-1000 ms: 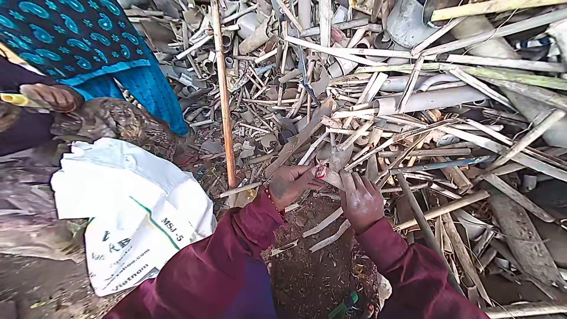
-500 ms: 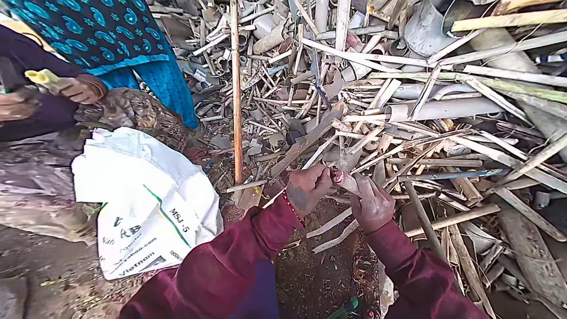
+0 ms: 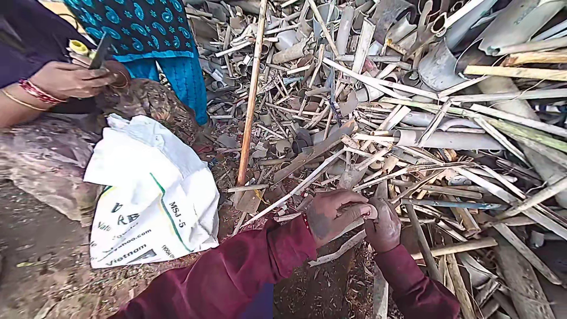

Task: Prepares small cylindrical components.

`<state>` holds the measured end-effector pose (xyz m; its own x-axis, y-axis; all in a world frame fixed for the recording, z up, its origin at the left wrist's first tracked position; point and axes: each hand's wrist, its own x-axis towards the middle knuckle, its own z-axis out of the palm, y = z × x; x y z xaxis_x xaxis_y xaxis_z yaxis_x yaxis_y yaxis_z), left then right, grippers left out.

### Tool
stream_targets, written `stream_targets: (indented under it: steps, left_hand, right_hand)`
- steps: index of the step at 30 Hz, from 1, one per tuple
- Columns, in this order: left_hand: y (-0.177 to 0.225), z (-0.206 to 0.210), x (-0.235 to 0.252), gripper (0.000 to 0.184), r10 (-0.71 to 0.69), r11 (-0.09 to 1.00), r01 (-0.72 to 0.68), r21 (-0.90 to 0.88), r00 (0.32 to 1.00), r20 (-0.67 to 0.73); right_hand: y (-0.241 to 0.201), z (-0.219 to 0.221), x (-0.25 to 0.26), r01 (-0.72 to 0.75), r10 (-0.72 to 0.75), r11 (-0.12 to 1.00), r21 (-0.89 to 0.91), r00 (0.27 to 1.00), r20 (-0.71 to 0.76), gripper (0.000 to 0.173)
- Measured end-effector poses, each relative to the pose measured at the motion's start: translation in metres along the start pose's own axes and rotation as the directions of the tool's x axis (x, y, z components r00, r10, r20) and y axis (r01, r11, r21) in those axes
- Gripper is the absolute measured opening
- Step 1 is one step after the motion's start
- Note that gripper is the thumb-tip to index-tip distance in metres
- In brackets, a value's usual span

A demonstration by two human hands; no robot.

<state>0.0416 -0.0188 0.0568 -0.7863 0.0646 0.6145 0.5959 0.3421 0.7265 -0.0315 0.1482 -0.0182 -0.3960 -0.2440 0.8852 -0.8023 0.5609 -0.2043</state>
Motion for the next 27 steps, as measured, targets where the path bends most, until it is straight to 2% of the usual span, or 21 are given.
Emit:
stream_targets:
  steps: [2, 5, 8, 11, 14, 15, 17, 19, 23, 25, 27]
  left_hand:
    - [0.0, -0.003, 0.002, 0.023, -0.032, 0.999, 0.032, -0.001, 0.999, -0.001]
    - [-0.006, -0.02, 0.01, 0.024, -0.162, 0.978, 0.179, -0.108, 0.975, 0.152]
    - [-0.012, -0.035, 0.017, 0.031, -0.196, 0.977, 0.211, -0.026, 0.943, 0.268]
    - [-0.011, -0.041, 0.016, 0.028, -0.182, 0.979, 0.147, 0.14, 0.94, 0.288]
    - [-0.016, -0.034, 0.009, 0.023, 0.036, 0.942, -0.102, 0.32, 0.978, 0.207]
    - [-0.016, -0.031, 0.009, 0.022, 0.067, 0.911, -0.141, 0.387, 0.978, 0.199]
    - [-0.012, -0.03, 0.008, 0.024, 0.046, 0.864, -0.145, 0.483, 0.977, 0.21]
    - [-0.009, -0.033, 0.01, 0.025, -0.003, 0.862, -0.112, 0.494, 0.974, 0.227]
    - [-0.005, -0.046, 0.017, 0.026, -0.128, 0.953, 0.046, 0.299, 0.957, 0.26]
    - [0.001, -0.052, 0.022, 0.025, -0.322, 0.944, 0.277, 0.178, 0.887, 0.33]
    - [0.002, -0.052, 0.024, 0.021, -0.457, 0.875, 0.483, 0.016, 0.815, 0.357]
  right_hand:
    - [-0.003, 0.003, -0.002, -0.012, 0.013, 1.0, -0.018, 1.0, 0.024, 0.024]
    - [-0.01, 0.003, -0.001, -0.083, 0.079, 0.996, 0.026, 0.99, 0.117, 0.028]
    - [-0.014, 0.0, 0.002, -0.159, 0.139, 0.985, 0.071, 0.962, 0.233, 0.033]
    - [-0.01, -0.001, 0.0, -0.132, 0.111, 0.99, 0.052, 0.949, 0.296, 0.034]
    - [-0.011, 0.0, 0.001, -0.085, 0.08, 0.996, 0.002, 0.948, 0.307, 0.034]
    - [-0.014, -0.001, 0.002, -0.085, 0.086, 0.996, -0.016, 0.946, 0.311, 0.035]
    - [-0.019, -0.001, 0.003, -0.087, 0.096, 0.995, -0.041, 0.945, 0.312, 0.035]
    - [-0.021, -0.001, 0.004, -0.08, 0.09, 0.996, -0.045, 0.95, 0.299, 0.035]
    - [-0.017, -0.002, 0.005, -0.042, 0.042, 0.999, -0.006, 0.959, 0.281, 0.034]
    - [-0.012, -0.003, 0.003, -0.023, 0.015, 0.999, 0.025, 0.958, 0.288, 0.033]
    - [-0.009, -0.003, 0.001, -0.011, -0.001, 0.999, 0.04, 0.956, 0.293, 0.033]
